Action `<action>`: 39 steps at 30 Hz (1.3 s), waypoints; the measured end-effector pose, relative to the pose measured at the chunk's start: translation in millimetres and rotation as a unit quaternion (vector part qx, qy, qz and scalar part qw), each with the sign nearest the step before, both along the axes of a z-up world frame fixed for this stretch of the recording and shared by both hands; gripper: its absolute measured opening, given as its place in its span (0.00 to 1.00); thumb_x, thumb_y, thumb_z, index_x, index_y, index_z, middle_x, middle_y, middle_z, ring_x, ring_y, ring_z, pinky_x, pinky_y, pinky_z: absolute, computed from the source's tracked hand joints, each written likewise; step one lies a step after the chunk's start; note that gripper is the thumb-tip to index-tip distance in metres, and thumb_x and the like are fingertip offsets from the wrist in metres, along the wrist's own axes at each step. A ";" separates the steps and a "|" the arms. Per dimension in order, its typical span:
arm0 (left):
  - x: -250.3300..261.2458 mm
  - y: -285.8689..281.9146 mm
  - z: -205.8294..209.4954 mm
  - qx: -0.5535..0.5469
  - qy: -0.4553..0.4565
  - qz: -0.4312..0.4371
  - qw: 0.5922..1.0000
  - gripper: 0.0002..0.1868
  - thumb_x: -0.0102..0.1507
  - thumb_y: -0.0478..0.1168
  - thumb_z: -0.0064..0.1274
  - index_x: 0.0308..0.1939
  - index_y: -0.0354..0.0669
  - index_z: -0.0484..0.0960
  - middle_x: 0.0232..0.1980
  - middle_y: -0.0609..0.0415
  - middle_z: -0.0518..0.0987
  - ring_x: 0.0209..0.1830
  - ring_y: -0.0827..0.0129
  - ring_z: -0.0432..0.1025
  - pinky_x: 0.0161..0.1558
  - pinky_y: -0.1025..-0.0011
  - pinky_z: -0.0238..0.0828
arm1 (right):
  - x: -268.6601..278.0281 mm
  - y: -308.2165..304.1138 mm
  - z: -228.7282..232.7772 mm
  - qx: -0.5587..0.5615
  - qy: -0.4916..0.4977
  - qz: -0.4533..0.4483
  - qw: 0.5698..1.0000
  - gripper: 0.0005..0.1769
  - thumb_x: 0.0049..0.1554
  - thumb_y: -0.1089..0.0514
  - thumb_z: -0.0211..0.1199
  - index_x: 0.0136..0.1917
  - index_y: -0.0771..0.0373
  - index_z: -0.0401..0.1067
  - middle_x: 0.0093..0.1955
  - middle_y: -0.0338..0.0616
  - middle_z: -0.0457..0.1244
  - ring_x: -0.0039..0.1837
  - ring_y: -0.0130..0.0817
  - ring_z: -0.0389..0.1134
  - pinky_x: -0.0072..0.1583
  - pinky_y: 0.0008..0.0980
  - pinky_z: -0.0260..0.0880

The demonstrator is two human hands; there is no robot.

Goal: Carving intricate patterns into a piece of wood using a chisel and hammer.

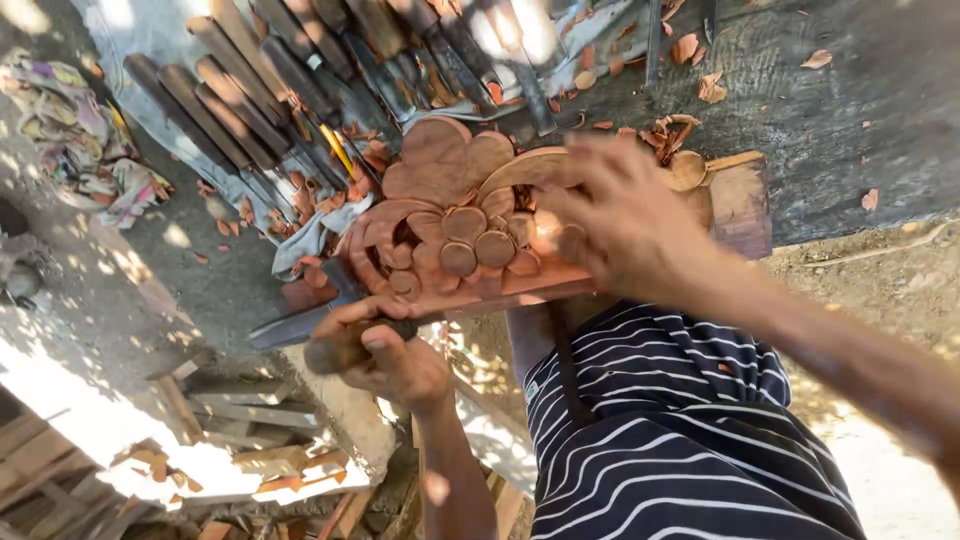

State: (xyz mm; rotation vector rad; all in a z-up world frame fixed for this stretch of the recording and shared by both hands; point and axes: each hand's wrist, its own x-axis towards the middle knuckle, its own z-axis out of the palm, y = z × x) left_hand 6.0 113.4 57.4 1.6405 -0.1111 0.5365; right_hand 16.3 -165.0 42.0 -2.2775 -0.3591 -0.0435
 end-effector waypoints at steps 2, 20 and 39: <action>-1.1 0.4 14.1 -0.081 0.142 -0.024 0.986 0.21 0.74 0.53 0.54 0.59 0.40 0.70 0.43 0.50 0.73 0.40 0.69 0.69 0.41 0.69 0.70 | -39.9 32.6 -23.8 -0.046 0.071 -0.013 0.996 0.28 0.57 0.42 0.63 0.67 0.54 0.70 0.75 0.57 0.53 0.81 0.58 0.46 0.77 0.65 0.44; 55.6 -34.0 13.1 -0.106 0.227 -0.554 0.794 0.17 0.74 0.42 0.59 0.50 0.44 0.63 0.34 0.53 0.74 0.27 0.72 0.69 0.29 0.73 0.68 | -116.3 100.8 -77.4 0.117 -0.089 -0.454 0.879 0.14 0.67 0.52 0.67 0.52 0.64 0.69 0.64 0.51 0.64 0.73 0.52 0.66 0.72 0.52 0.68; 71.6 -78.6 -54.4 -0.080 0.051 -0.583 0.807 0.23 0.68 0.54 0.60 0.42 0.40 0.69 0.27 0.57 0.69 0.21 0.73 0.66 0.26 0.75 0.61 | -106.2 77.7 -105.2 -0.101 -0.134 -0.505 0.847 0.06 0.63 0.59 0.69 0.53 0.62 0.76 0.63 0.45 0.68 0.66 0.45 0.67 0.72 0.51 0.54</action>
